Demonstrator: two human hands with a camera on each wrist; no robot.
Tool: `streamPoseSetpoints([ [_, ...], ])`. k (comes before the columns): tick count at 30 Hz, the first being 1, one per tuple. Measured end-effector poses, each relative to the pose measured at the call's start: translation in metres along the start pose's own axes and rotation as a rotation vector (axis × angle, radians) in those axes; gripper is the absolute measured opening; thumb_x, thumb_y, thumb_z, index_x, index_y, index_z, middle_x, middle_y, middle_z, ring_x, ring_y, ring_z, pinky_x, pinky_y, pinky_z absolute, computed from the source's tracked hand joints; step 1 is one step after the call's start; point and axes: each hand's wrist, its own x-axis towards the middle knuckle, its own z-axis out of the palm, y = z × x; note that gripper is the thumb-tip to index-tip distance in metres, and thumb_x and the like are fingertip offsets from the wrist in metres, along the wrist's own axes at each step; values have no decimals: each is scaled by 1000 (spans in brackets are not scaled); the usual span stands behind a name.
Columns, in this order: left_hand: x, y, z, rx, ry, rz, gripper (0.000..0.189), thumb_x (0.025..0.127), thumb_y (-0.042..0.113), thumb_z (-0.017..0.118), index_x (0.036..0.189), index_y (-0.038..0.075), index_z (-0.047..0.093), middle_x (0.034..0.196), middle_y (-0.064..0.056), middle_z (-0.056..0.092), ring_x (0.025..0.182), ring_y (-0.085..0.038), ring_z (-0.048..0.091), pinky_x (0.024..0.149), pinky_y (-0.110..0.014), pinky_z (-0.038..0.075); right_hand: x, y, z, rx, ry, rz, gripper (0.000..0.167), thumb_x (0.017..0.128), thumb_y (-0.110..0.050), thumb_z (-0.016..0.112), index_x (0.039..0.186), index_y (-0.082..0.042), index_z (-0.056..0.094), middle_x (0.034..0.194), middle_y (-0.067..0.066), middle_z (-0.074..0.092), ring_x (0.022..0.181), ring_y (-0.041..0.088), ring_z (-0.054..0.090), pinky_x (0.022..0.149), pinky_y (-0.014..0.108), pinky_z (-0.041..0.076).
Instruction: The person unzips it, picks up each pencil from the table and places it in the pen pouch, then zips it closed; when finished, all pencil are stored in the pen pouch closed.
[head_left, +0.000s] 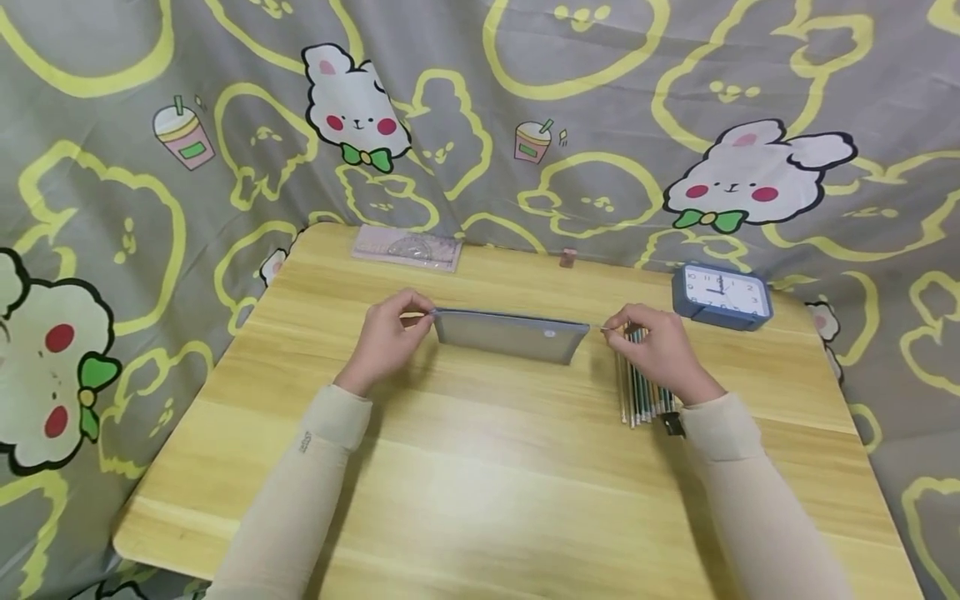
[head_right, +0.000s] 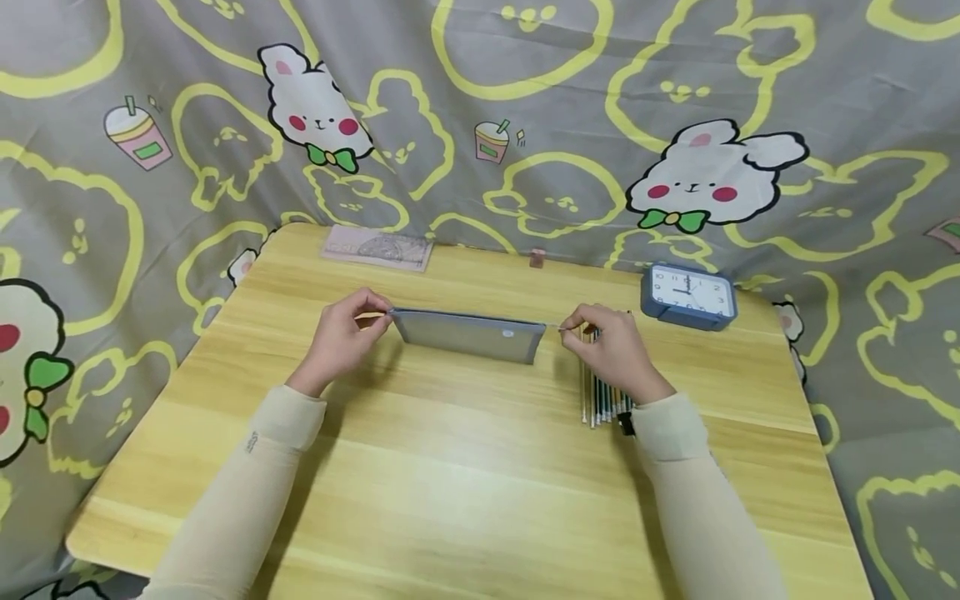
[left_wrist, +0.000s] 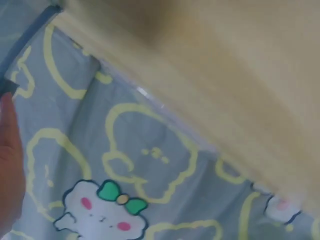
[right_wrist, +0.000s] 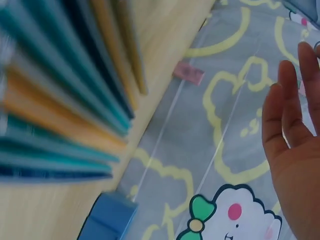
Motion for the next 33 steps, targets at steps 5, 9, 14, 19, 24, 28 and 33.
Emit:
streamPoseSetpoints([
  [5,5,14,6,230,13,5,21,98,8,73,119,6,70,124,-14,73,117,-33,69,101,-49,59,-1,-10,4,91,-34,58,8,98,-8,69,95,-13,75,98,5,82,79,17,71,63,25,52],
  [9,3,28,23,463,27,59,37,95,15,77,130,8,68,133,-18,65,121,-38,63,100,-53,56,-5,-18,5,116,-57,99,7,99,-8,69,96,-11,74,100,4,81,81,18,71,68,26,55],
  [14,-7,47,51,608,31,256,35,94,15,79,127,11,70,132,-19,63,117,-37,63,99,-50,56,-12,-25,10,158,-56,144,5,99,-7,71,96,-10,74,98,6,80,80,11,70,67,22,56],
  [19,-22,62,74,579,-72,369,33,96,20,77,128,11,70,129,-11,66,108,-26,70,89,-39,62,-15,-30,15,382,-78,207,5,101,-5,69,99,0,69,100,17,77,76,9,75,67,32,66],
  [24,-25,65,89,574,-71,392,46,97,23,77,139,11,64,133,-10,66,113,-26,71,89,-37,63,-16,-36,16,531,-99,253,7,103,-3,64,102,4,65,100,16,75,84,19,79,72,42,67],
  [28,-18,63,95,604,-39,351,55,97,24,78,146,12,56,141,-14,61,105,-27,72,77,-36,63,-19,-41,17,570,-130,257,7,104,-2,63,102,4,63,102,16,75,88,21,79,73,47,67],
  [33,-7,58,97,643,-43,350,60,97,22,77,151,16,54,161,-16,46,96,-26,70,67,-33,59,-22,-48,19,573,-170,232,9,104,-4,66,102,5,63,107,22,74,88,23,78,73,51,66],
])
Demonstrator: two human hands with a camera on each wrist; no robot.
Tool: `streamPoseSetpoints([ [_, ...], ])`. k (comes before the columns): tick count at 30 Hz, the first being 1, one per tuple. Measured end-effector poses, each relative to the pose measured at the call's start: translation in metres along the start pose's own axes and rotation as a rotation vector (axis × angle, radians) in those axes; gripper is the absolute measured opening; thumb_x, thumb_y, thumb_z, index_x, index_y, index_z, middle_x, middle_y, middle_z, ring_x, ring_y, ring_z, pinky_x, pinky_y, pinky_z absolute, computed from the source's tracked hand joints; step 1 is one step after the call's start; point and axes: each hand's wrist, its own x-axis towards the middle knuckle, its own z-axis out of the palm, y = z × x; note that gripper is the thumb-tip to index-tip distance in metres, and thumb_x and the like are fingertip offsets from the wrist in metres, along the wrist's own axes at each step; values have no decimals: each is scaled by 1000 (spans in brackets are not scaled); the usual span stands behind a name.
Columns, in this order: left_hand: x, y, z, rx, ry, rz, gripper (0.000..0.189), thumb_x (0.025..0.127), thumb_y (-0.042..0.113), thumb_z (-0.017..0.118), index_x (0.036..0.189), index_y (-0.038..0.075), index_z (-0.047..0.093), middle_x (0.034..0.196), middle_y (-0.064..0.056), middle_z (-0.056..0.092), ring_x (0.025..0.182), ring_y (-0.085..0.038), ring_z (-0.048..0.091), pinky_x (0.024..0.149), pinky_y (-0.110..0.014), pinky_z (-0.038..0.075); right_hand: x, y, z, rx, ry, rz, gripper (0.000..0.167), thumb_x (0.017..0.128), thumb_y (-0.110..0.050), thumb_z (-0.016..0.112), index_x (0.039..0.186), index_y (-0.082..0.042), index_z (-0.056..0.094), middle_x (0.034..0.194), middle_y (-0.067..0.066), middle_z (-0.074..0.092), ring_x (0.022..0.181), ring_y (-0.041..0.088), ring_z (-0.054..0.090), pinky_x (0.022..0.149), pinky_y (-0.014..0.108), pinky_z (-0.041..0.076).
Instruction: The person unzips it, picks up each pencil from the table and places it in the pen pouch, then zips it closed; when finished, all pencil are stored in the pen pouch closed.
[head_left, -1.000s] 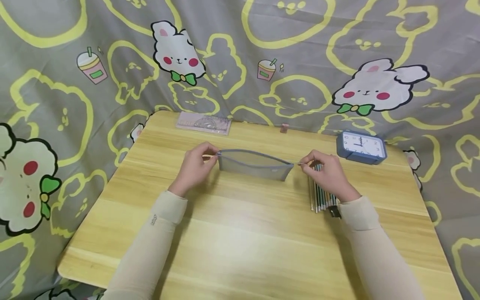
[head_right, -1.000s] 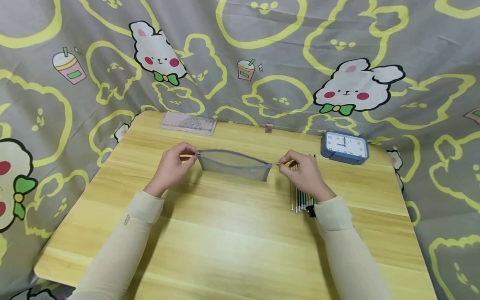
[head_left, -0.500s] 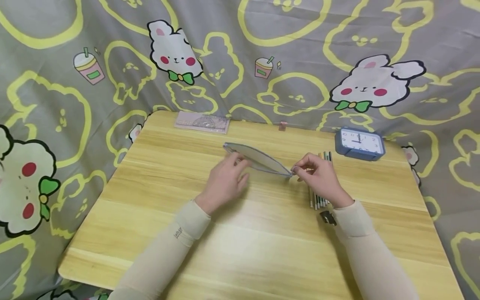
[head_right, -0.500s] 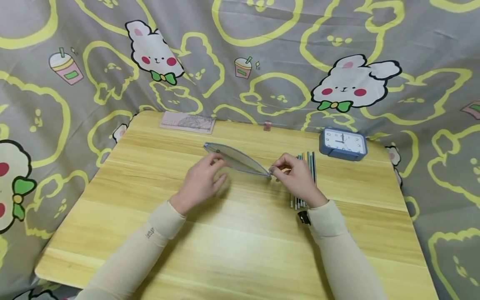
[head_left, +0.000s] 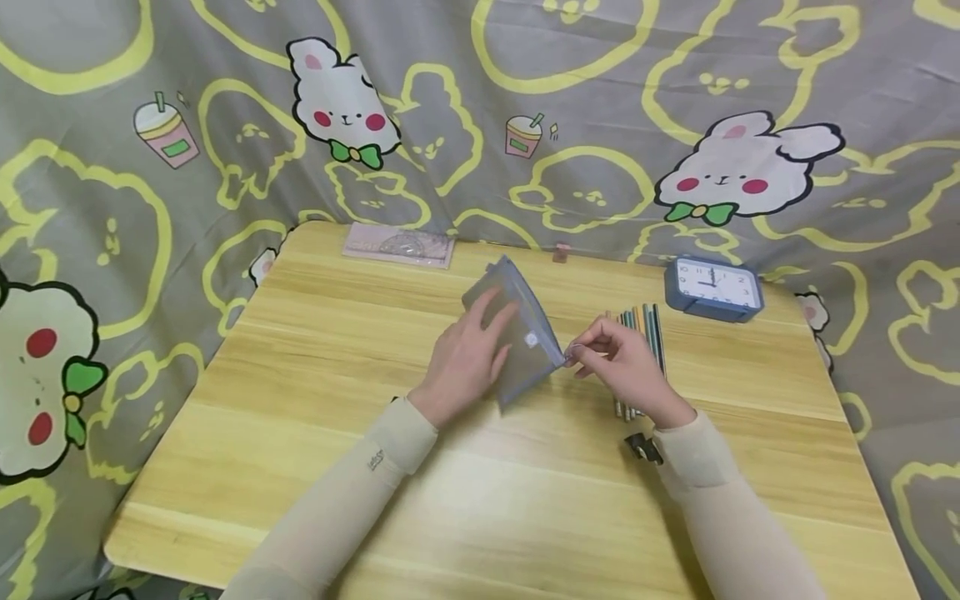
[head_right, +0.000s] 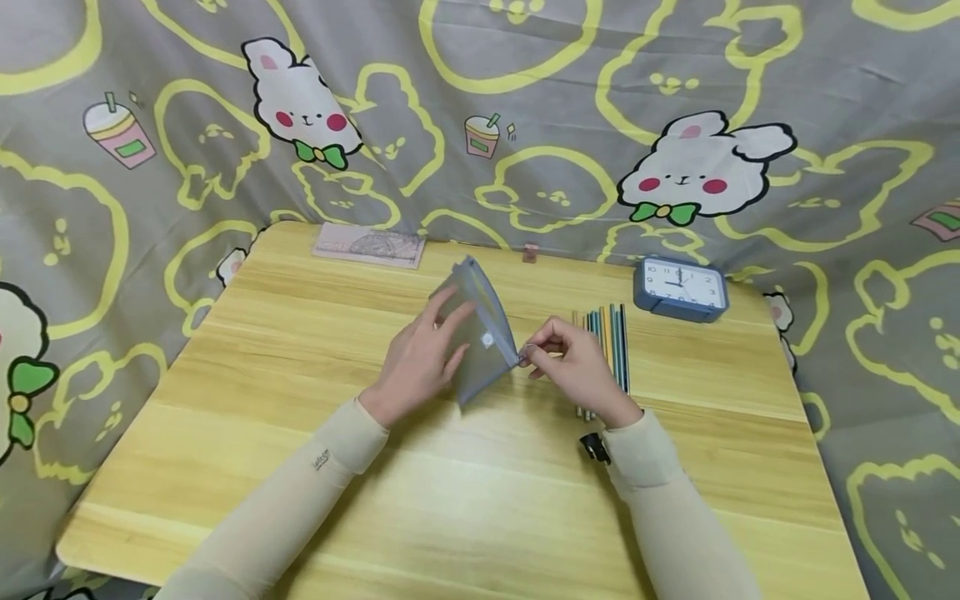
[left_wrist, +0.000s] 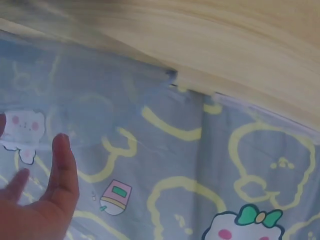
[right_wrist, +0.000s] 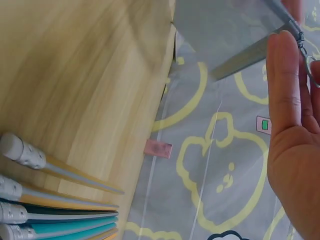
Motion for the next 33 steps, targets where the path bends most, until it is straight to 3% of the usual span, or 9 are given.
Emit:
streamPoseSetpoints([
  [5,2,-2,4,21,-106,68,46,100,21,72,144,16,61,163,-12,47,98,-25,72,73,-34,60,-3,-3,3,-21,-6,-6,7,103,-3,65,101,3,63,106,22,73,86,26,78,72,52,66],
  [8,3,2,6,-4,-178,81,56,99,23,73,151,16,54,163,-15,46,111,-29,72,80,-40,63,-4,-6,3,-19,1,-17,9,103,-2,65,101,6,63,106,23,72,84,25,78,72,50,66],
  [10,3,4,7,-24,-190,90,65,99,22,74,157,19,47,163,-16,45,113,-30,71,80,-41,63,-4,-8,5,-14,-1,-29,7,102,-1,66,101,6,64,106,23,71,85,27,78,73,50,66],
  [14,4,8,8,-45,-164,104,70,97,20,75,160,21,44,161,-17,46,112,-30,71,78,-40,63,-4,-11,11,-42,-25,-76,4,101,2,67,100,5,66,107,22,73,85,28,78,72,46,67],
  [18,1,6,4,-62,-136,78,52,99,19,72,148,17,57,157,-16,49,105,-27,72,75,-36,62,-6,-12,13,-82,-43,-92,3,100,2,68,99,4,68,106,19,76,82,21,77,70,44,67],
  [21,-4,-1,0,-97,-109,41,34,101,17,68,135,15,66,153,-14,52,102,-24,72,73,-32,61,-6,-13,13,-127,-50,-73,5,100,2,68,97,-1,69,105,14,78,85,13,75,72,38,67],
  [24,-9,-12,-5,-104,-63,7,25,100,15,67,125,14,69,150,-14,55,102,-23,72,71,-32,61,-8,-13,10,-208,-77,-59,11,99,2,68,94,-8,70,103,7,79,92,14,75,75,31,65],
  [29,-12,-30,-12,-66,3,-46,22,98,15,67,119,14,69,135,-12,63,88,-22,72,61,-34,58,-11,-14,3,-274,-198,-77,17,97,2,68,89,-12,70,99,3,81,90,22,77,76,28,63],
  [33,-13,-41,-19,-137,51,-45,19,95,11,68,114,10,69,118,-9,68,72,-20,66,54,-31,53,-10,-17,-5,-275,-358,-92,17,97,0,69,94,-16,71,100,-2,80,92,19,76,80,29,63],
])
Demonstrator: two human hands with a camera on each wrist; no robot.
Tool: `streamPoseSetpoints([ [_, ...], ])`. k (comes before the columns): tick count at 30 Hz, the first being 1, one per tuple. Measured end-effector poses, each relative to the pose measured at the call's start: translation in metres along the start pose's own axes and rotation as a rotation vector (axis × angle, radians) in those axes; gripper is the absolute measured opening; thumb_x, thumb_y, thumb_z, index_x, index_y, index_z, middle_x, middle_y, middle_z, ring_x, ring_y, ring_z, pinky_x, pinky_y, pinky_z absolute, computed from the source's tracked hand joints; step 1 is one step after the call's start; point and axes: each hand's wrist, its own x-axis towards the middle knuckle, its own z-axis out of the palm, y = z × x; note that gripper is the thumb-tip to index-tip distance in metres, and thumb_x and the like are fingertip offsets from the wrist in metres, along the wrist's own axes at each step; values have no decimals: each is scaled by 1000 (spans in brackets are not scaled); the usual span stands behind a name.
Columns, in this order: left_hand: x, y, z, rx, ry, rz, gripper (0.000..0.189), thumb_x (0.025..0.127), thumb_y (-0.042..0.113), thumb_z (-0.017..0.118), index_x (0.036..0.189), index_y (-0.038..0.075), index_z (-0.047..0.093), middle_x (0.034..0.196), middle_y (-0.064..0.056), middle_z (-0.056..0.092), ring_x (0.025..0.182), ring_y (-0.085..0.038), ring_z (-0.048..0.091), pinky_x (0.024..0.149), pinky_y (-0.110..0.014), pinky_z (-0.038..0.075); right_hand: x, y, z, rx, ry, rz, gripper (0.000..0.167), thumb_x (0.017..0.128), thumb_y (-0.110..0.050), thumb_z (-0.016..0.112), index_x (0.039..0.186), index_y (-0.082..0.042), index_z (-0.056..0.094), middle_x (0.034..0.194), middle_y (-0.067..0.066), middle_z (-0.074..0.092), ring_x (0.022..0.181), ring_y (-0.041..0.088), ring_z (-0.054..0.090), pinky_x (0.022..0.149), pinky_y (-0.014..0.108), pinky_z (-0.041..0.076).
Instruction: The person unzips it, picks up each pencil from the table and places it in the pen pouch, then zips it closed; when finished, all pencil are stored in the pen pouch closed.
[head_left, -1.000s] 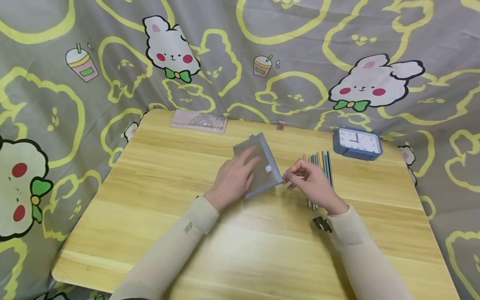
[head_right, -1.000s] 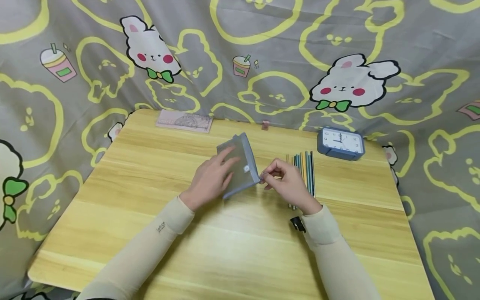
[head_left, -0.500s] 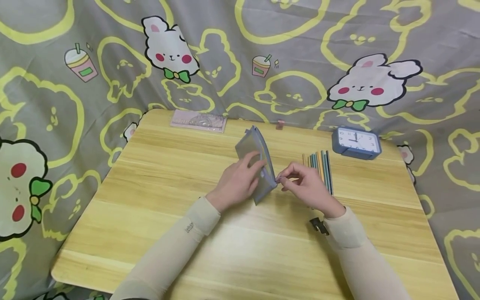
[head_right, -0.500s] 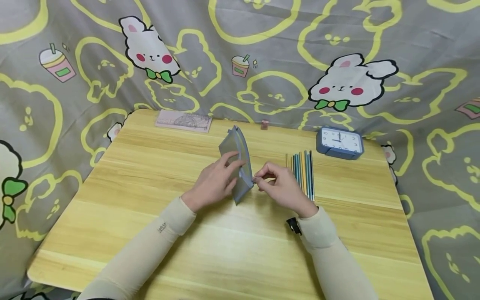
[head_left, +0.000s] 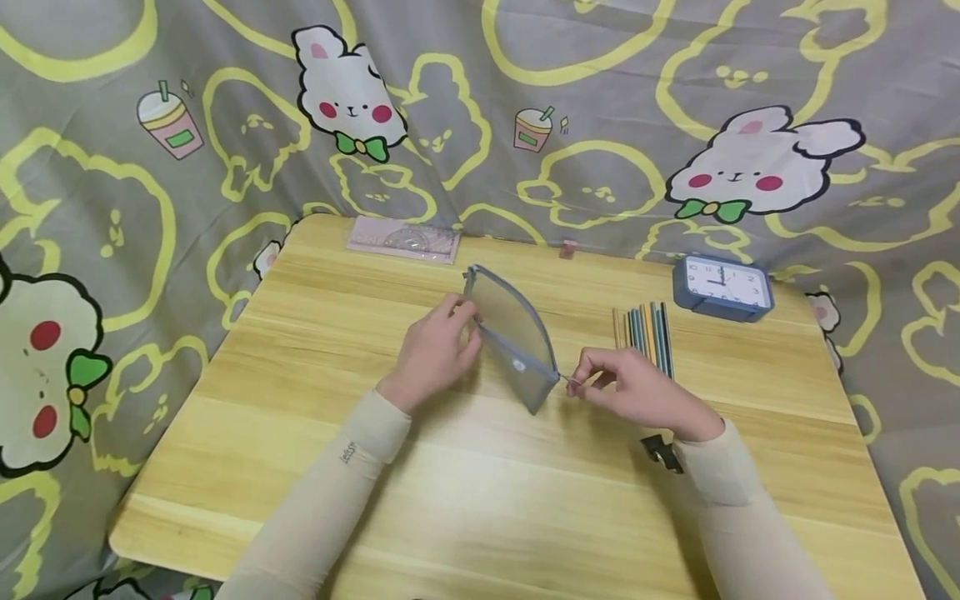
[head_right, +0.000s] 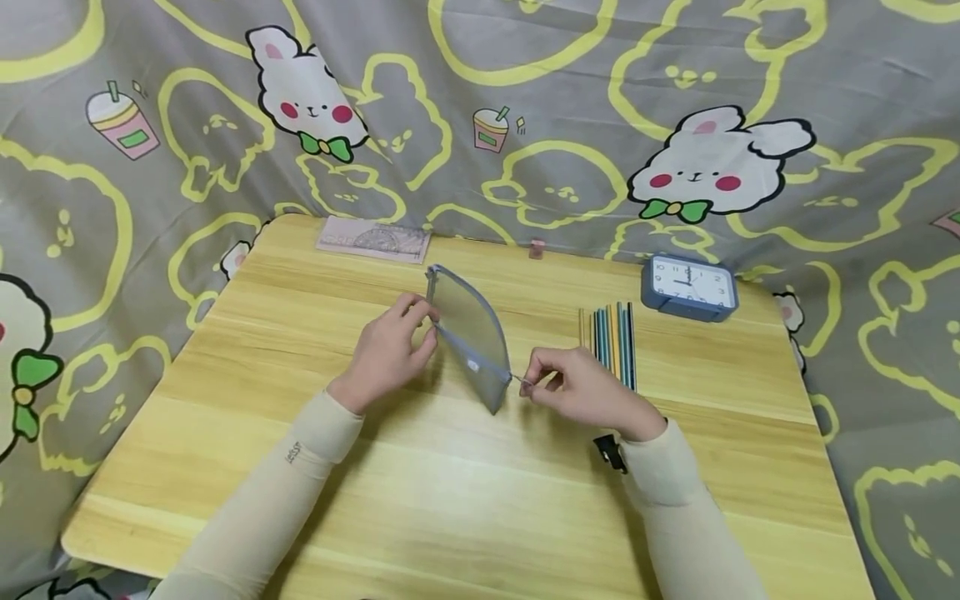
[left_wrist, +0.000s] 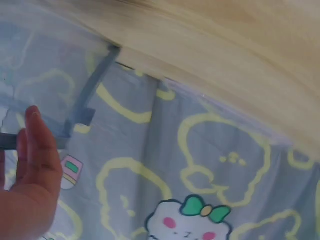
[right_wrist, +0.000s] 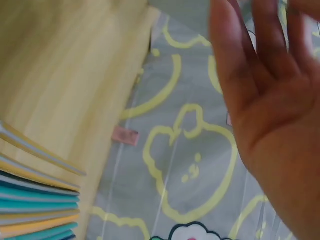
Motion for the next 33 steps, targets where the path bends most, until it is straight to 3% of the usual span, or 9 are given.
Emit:
streamPoseSetpoints([
  [3,3,-4,-5,-74,6,32,16,94,9,69,110,9,69,114,-8,69,71,-19,64,55,-30,52,4,-1,-8,-17,-31,-12,10,100,-8,71,101,-18,73,102,-6,77,96,14,74,86,30,62],
  [6,6,-7,-8,-127,-23,43,15,94,10,68,109,11,69,115,-6,69,76,-21,66,58,-32,54,16,-5,-11,-83,86,17,5,103,-18,70,107,-16,74,102,-6,76,97,12,72,86,32,61],
  [9,5,-10,-9,-172,-58,19,14,94,10,67,108,11,70,116,-7,69,85,-24,70,65,-34,58,33,-8,-7,-140,226,65,14,105,-24,68,113,-13,74,104,-3,77,96,14,71,83,35,61],
  [11,4,-11,-8,-198,-72,2,14,94,9,68,108,10,70,115,-7,69,91,-27,72,70,-37,60,44,-9,-2,-153,264,77,19,106,-26,66,118,-12,73,105,0,78,97,17,72,82,37,62],
  [16,4,-14,-3,-249,-86,4,14,95,9,67,108,12,68,115,-6,69,93,-32,73,74,-40,60,60,-4,12,-156,278,46,25,105,-23,68,128,-12,71,104,3,79,96,20,74,80,41,63],
  [21,6,-15,3,-262,-122,10,13,97,11,67,110,14,68,117,-4,69,91,-31,72,75,-39,60,63,3,23,-169,286,30,22,102,-20,73,122,-11,75,99,1,79,90,17,74,76,38,64],
  [27,4,-22,-3,-271,-133,-22,15,95,9,67,110,12,69,115,-6,71,98,-34,72,84,-46,61,65,8,24,-206,266,42,10,99,-12,73,107,-11,79,95,1,79,86,14,73,74,32,63],
  [33,13,-36,-14,-267,-111,-31,14,94,9,67,107,11,70,112,-6,74,100,-33,72,84,-47,59,59,20,10,-179,271,96,12,97,-6,69,105,-7,78,94,3,78,84,16,71,77,35,63],
])
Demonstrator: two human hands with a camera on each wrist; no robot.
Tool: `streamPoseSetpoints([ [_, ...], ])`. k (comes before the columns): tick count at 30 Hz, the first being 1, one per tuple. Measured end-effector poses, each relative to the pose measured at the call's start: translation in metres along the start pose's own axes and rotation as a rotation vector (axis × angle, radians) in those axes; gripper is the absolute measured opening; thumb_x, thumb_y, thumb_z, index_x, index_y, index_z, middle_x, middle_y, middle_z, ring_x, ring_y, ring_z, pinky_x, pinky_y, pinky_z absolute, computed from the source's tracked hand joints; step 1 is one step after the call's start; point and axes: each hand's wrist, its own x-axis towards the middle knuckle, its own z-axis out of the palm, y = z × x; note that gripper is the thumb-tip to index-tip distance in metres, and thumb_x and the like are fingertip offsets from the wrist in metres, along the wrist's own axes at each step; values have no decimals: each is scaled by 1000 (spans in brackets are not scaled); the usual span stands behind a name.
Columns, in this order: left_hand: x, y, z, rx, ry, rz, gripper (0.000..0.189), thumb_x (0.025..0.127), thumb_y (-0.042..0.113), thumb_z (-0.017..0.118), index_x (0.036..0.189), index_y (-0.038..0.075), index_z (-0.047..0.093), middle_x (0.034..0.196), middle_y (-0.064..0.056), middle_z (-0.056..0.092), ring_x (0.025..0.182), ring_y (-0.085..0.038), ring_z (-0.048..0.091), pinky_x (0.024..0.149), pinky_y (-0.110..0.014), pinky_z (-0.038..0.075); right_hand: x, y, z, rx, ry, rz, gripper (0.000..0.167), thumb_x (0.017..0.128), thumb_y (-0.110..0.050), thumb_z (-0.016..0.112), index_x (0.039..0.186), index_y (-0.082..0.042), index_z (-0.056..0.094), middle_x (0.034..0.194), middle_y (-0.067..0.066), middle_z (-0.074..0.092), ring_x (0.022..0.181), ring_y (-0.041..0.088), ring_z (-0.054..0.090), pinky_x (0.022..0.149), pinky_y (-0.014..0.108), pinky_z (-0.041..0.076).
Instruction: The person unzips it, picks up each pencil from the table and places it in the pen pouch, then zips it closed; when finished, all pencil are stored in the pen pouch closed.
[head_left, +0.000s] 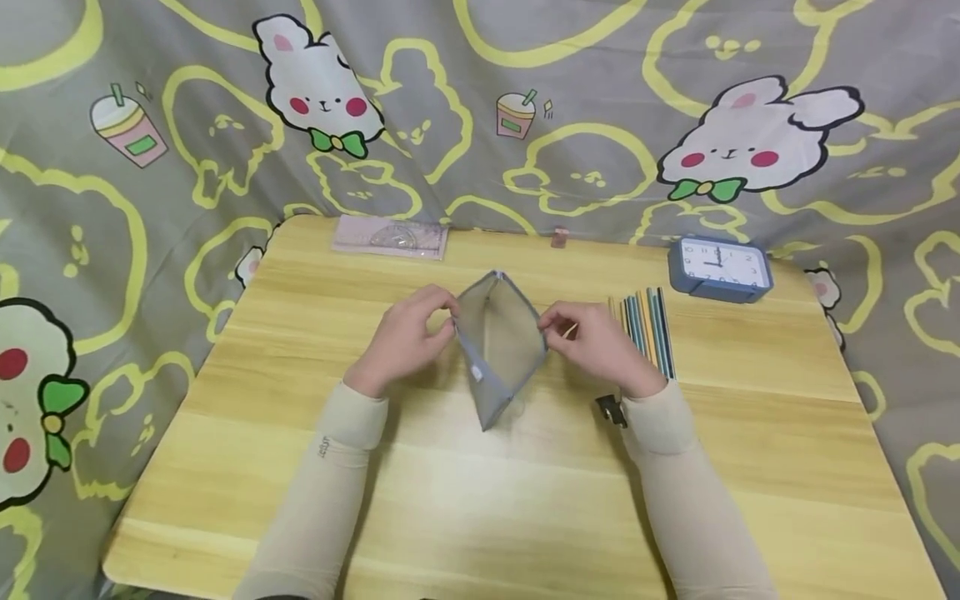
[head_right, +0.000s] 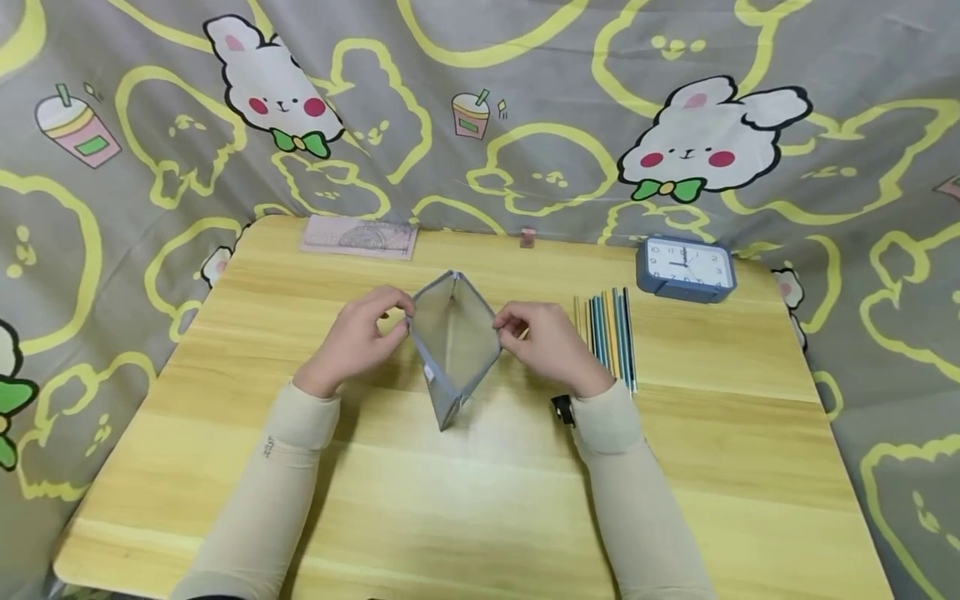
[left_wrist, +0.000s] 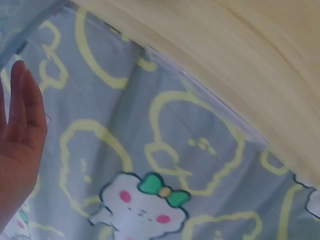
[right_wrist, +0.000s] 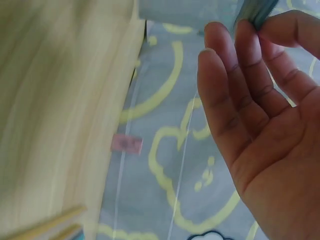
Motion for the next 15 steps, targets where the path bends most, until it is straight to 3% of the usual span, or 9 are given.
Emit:
streamPoseSetpoints([
  [5,9,-5,-3,-16,40,3,11,94,5,66,101,11,71,108,-6,77,92,-29,72,79,-41,55,-8,11,-16,-28,62,44,14,96,-4,66,103,-7,78,92,3,78,83,17,70,78,37,61],
  [10,9,-2,-5,-18,10,-3,11,94,8,65,101,12,72,105,-6,80,90,-29,74,76,-42,54,-7,9,-22,-40,45,27,14,97,-7,66,101,-8,79,90,1,78,82,15,70,75,36,61],
  [12,4,-4,-9,-4,21,-12,12,93,8,66,101,12,73,102,-7,80,80,-27,71,71,-42,53,-5,11,-23,-52,36,31,14,97,-7,66,101,-8,79,89,2,77,81,15,69,75,36,61],
  [15,-2,-10,-15,25,49,-29,12,92,6,66,97,13,74,96,-6,80,54,-17,56,59,-36,49,-3,17,-26,-73,33,62,12,96,-7,67,99,-9,79,87,2,76,81,16,68,76,37,59],
])
